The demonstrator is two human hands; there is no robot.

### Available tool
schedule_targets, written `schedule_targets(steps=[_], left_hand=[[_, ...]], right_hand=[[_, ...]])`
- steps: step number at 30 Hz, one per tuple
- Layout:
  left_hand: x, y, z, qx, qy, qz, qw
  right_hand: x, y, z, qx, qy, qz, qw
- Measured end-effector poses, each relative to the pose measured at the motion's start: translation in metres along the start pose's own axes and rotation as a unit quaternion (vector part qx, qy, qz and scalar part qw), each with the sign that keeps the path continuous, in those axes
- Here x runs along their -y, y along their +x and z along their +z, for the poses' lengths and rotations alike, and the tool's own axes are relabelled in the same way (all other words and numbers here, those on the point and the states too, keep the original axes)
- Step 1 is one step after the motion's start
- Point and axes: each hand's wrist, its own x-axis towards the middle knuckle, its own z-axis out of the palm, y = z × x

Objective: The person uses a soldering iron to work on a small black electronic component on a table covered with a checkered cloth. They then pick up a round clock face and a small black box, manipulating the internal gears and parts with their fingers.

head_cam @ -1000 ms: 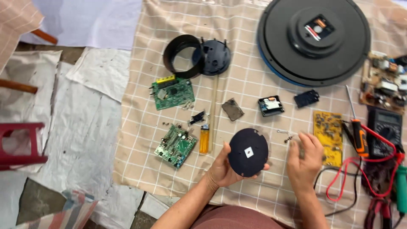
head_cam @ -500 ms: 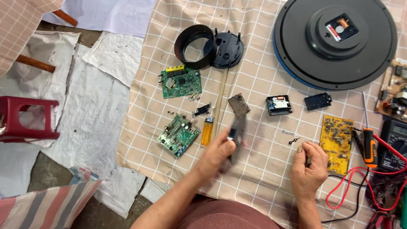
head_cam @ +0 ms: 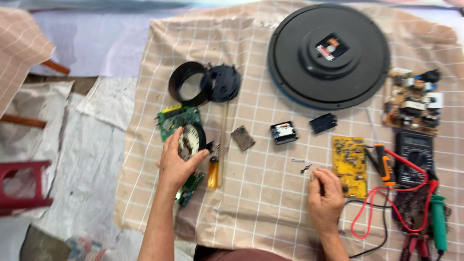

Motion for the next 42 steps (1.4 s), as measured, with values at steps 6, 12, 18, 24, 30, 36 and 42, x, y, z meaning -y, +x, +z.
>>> schedule_targets(steps=[6, 12, 18, 24, 30, 36, 42], left_hand=[[0.001, 0.017, 0.033, 0.003, 0.129, 0.010, 0.992], [0.015, 0.021, 0.056, -0.084, 0.157, 0.069, 0.982], [-0.030, -0.022, 0.095, -0.129, 0.033, 0.321, 0.938], [-0.032, 0.007, 0.153, -0.049, 0.125, 0.275, 0.952], [-0.026, 0.004, 0.171, -0.160, 0.109, 0.333, 0.923], [-0.034, -0.006, 0.170, -0.216, 0.120, 0.380, 0.891], [-0.089, -0.008, 0.183, -0.127, 0.003, 0.439, 0.890]], right_hand=[[-0.002, 0.001, 0.003, -0.015, -0.002, 0.007, 1.000], [0.000, 0.001, 0.002, -0.013, -0.009, 0.011, 1.000], [0.002, 0.004, 0.004, -0.009, -0.007, 0.004, 1.000], [0.000, 0.002, 0.001, -0.008, -0.007, 0.006, 1.000], [0.003, 0.003, 0.002, -0.015, -0.006, 0.005, 1.000], [-0.003, 0.002, 0.002, -0.010, -0.012, -0.003, 1.000], [-0.001, 0.006, 0.004, -0.041, 0.008, 0.001, 0.999]])
